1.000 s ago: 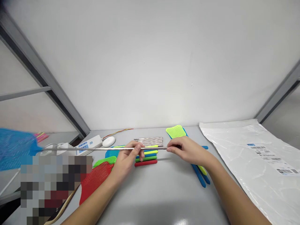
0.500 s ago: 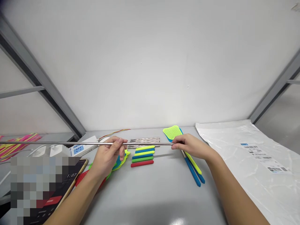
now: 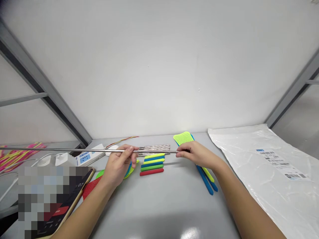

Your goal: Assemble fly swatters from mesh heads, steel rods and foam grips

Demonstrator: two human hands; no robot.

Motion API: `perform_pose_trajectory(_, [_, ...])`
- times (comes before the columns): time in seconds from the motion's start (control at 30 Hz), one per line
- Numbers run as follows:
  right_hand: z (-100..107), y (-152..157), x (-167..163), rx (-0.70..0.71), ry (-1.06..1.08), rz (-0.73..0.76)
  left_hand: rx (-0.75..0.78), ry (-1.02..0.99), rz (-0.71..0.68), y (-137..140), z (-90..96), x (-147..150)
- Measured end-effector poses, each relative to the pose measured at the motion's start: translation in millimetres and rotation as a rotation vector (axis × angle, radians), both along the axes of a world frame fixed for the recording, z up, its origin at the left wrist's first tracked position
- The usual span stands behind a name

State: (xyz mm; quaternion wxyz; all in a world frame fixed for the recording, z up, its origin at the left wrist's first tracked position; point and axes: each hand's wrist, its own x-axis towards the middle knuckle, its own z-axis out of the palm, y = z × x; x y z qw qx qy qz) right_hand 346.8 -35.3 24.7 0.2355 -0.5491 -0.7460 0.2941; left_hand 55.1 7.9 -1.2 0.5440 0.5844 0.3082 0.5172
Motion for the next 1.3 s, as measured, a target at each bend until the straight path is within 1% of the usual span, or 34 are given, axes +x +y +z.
perform_pose_trajectory(0.13, [0, 3, 7, -0.027, -0.006, -0.021, 0.061, 0.021, 0.043, 2, 4.6, -8])
perform_pose_trajectory(0.27, [2, 2, 8, -0.057, -0.014, -0.057, 0.089, 0.012, 0.032, 2, 1.5, -8])
perform_pose_trajectory(0.5, [-2, 0, 8, -0.044, -0.032, -0.081, 0.031, 0.000, -0.022, -1, -10.8, 3])
perform_pose_trajectory(0.6, [-3, 0, 6, -0.007, -0.036, -0.079, 0.000, 0.000, -0.021, -1, -12.7, 5])
perform_pose_trajectory(0.77, [-9, 3, -4, 0.115, -0.054, -0.048, -0.017, 0.003, -0.023, -1, -11.8, 6])
perform_pose_trajectory(0.87, [-14, 5, -9, 0.161, -0.061, -0.040, -0.015, -0.021, 0.008, -1, -10.4, 6])
perform_pose_trajectory(1.07, [-19, 3, -25, 0.177, -0.077, -0.026, -0.035, -0.119, 0.038, 0, -5.7, 6])
perform_pose_trajectory(1.3, [-23, -4, -52, 0.183, -0.129, 0.001, -0.041, -0.164, 0.010, -3, -4.2, 7])
